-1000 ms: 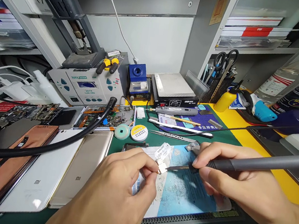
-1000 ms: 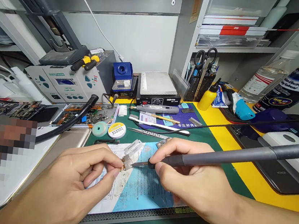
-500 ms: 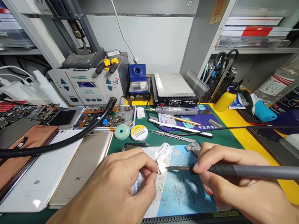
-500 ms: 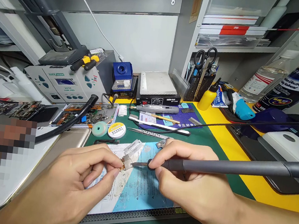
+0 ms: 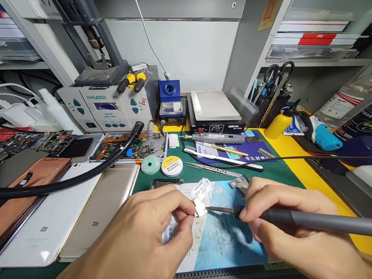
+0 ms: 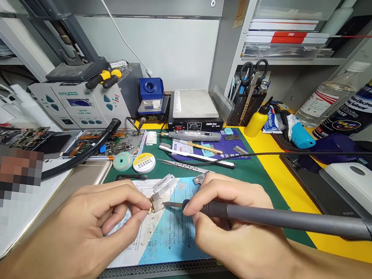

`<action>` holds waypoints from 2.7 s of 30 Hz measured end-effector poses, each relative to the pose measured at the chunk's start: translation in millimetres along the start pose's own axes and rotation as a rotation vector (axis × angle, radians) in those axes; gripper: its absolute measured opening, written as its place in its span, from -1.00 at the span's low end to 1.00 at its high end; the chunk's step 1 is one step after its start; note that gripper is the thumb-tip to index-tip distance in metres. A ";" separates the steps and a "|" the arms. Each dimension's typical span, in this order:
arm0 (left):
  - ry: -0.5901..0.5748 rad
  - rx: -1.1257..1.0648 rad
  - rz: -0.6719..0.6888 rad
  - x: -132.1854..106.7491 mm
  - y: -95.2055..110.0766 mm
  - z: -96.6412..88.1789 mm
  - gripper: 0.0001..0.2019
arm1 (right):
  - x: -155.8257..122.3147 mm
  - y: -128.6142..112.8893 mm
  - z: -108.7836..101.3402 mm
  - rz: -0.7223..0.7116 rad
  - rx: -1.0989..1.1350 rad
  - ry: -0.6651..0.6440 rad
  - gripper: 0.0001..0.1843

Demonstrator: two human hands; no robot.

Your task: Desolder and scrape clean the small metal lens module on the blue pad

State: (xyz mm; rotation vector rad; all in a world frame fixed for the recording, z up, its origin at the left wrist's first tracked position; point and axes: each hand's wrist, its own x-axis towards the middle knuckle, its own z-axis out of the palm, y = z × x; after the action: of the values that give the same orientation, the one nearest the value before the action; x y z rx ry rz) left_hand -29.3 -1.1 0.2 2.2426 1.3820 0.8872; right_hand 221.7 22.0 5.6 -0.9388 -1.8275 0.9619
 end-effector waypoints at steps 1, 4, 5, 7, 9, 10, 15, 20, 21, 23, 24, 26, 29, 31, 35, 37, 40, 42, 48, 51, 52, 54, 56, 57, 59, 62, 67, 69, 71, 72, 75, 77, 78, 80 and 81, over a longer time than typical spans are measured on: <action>0.004 0.002 0.005 -0.2 -0.6 0.1 -0.83 | -0.3 0.9 0.1 0.026 0.033 0.011 -0.76; 0.003 0.003 0.013 -0.9 -1.7 0.0 -0.82 | -0.6 3.4 -0.7 0.243 0.197 0.020 -0.91; 0.005 0.002 0.016 -1.1 -1.8 -0.2 -0.82 | -0.2 4.0 -1.1 0.327 0.251 0.016 -0.94; 0.012 0.006 0.024 -1.6 -1.9 -0.6 -0.82 | 1.5 4.6 -1.9 0.442 0.334 0.014 -0.86; 0.019 0.015 0.032 -2.0 -1.9 -0.7 -0.83 | 3.8 4.6 -2.2 0.481 0.391 0.031 -0.83; 0.020 0.019 0.036 -2.0 -1.9 -0.7 -0.83 | 5.0 4.4 -2.2 0.495 0.416 0.040 -0.82; 0.024 0.016 0.043 -0.5 -2.1 -0.1 -0.84 | 7.6 2.7 -2.7 0.579 0.485 0.045 -0.78; 0.017 -0.003 0.036 1.4 -1.0 -1.2 -0.83 | 8.1 4.6 -3.1 0.613 0.531 0.045 -0.75; 0.015 -0.006 0.035 1.5 -0.5 -1.6 -0.83 | 8.3 5.3 -3.0 0.610 0.536 0.047 -0.75; 0.008 -0.009 0.034 1.2 0.3 -2.4 -0.83 | 8.8 6.3 -2.7 0.598 0.548 0.050 -0.75; 0.003 -0.010 0.034 0.8 0.5 -2.7 -0.83 | 8.9 6.4 -2.5 0.590 0.554 0.051 -0.74; -0.008 -0.014 0.040 0.0 0.5 -3.0 -0.82 | 9.4 5.8 -2.3 0.584 0.570 0.058 -0.74; -0.040 -0.029 0.043 -1.2 -0.4 -3.3 -0.82 | 10.7 3.9 -2.2 0.594 0.594 0.078 -0.73; -0.050 -0.024 0.041 -1.5 -0.7 -4.0 -0.83 | 11.7 2.8 -2.4 0.608 0.603 0.090 -0.72; -0.060 -0.006 0.001 -0.7 2.3 -7.8 -0.82 | 13.6 1.3 -2.9 0.616 0.605 0.102 -0.71; -0.067 -0.024 -0.035 0.0 5.0 -10.6 -0.82 | 15.1 0.3 -2.8 0.616 0.612 0.107 -0.71; -0.049 -0.076 -0.079 0.9 8.1 -14.4 -0.83 | 17.8 -2.2 -2.3 0.629 0.631 0.115 -0.71; -0.031 -0.115 -0.111 1.5 8.4 -16.0 -0.83 | 18.6 -4.2 -2.2 0.633 0.637 0.119 -0.70; -0.021 -0.166 -0.205 0.6 2.5 -20.1 -0.82 | 18.5 -4.4 -2.7 0.629 0.651 0.135 -0.70; -0.001 -0.188 -0.252 -1.4 0.8 -23.8 -0.82 | 19.7 -1.6 -3.1 0.624 0.637 0.138 -0.73; 0.003 -0.195 -0.263 -1.8 0.7 -25.0 -0.82 | 20.0 -0.9 -3.4 0.624 0.633 0.138 -0.74; -0.001 -0.205 -0.292 -2.5 0.3 -26.7 -0.82 | 20.0 -0.4 -4.2 0.626 0.632 0.142 -0.75; -0.017 -0.224 -0.316 -3.0 -1.2 -27.8 -0.81 | 19.7 -0.9 -4.9 0.620 0.632 0.145 -0.74; -0.024 -0.239 -0.325 -3.3 -2.6 -28.2 -0.81 | 19.7 -1.4 -5.0 0.614 0.629 0.147 -0.73; -0.024 -0.277 -0.336 -4.4 -6.5 -29.3 -0.83 | 19.7 -2.0 -4.8 0.604 0.623 0.146 -0.73; -0.006 -0.335 -0.336 -5.6 -12.5 -32.4 -0.88 | 19.7 -1.3 -3.7 0.581 0.625 0.146 -0.71; -0.031 -0.364 -0.315 -5.2 -7.3 -33.9 -0.86 | 17.6 1.2 -2.7 0.535 0.614 0.140 -0.69; -0.063 -0.349 -0.314 -6.3 1.1 -29.5 -0.83 | 16.3 0.6 -2.7 0.521 0.608 0.133 -0.71; -0.094 -0.316 -0.318 -8.1 11.2 -22.3 -0.80 | 15.2 -0.6 -2.6 0.500 0.599 0.134 -0.73; -0.105 -0.295 -0.318 -8.8 16.2 -18.2 -0.79 | 14.8 -1.3 -2.6 0.488 0.595 0.136 -0.73; -0.123 -0.219 -0.304 -9.6 27.9 -8.0 -0.75 | 14.1 -2.9 -2.3 0.459 0.586 0.139 -0.74; -0.119 -0.140 -0.288 -9.5 31.2 -5.6 -0.75 | 13.8 -3.3 -2.2 0.448 0.581 0.139 -0.75; -0.110 -0.090 -0.276 -9.6 31.4 -5.8 -0.76 | 13.6 -3.4 -2.3 0.443 0.579 0.139 -0.75; -0.070 0.026 -0.238 -10.6 29.6 -8.2 -0.79 | 13.1 -3.4 -2.7 0.429 0.577 0.136 -0.76; -0.047 0.085 -0.211 -11.4 28.0 -9.6 -0.80 | 12.8 -3.3 -3.0 0.422 0.577 0.134 -0.75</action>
State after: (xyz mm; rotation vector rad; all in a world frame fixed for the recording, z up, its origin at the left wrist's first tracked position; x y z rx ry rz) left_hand -20.9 -24.2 20.2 2.1138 1.6257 0.7124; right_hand 219.0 32.5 13.7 -0.9981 -1.1492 1.5389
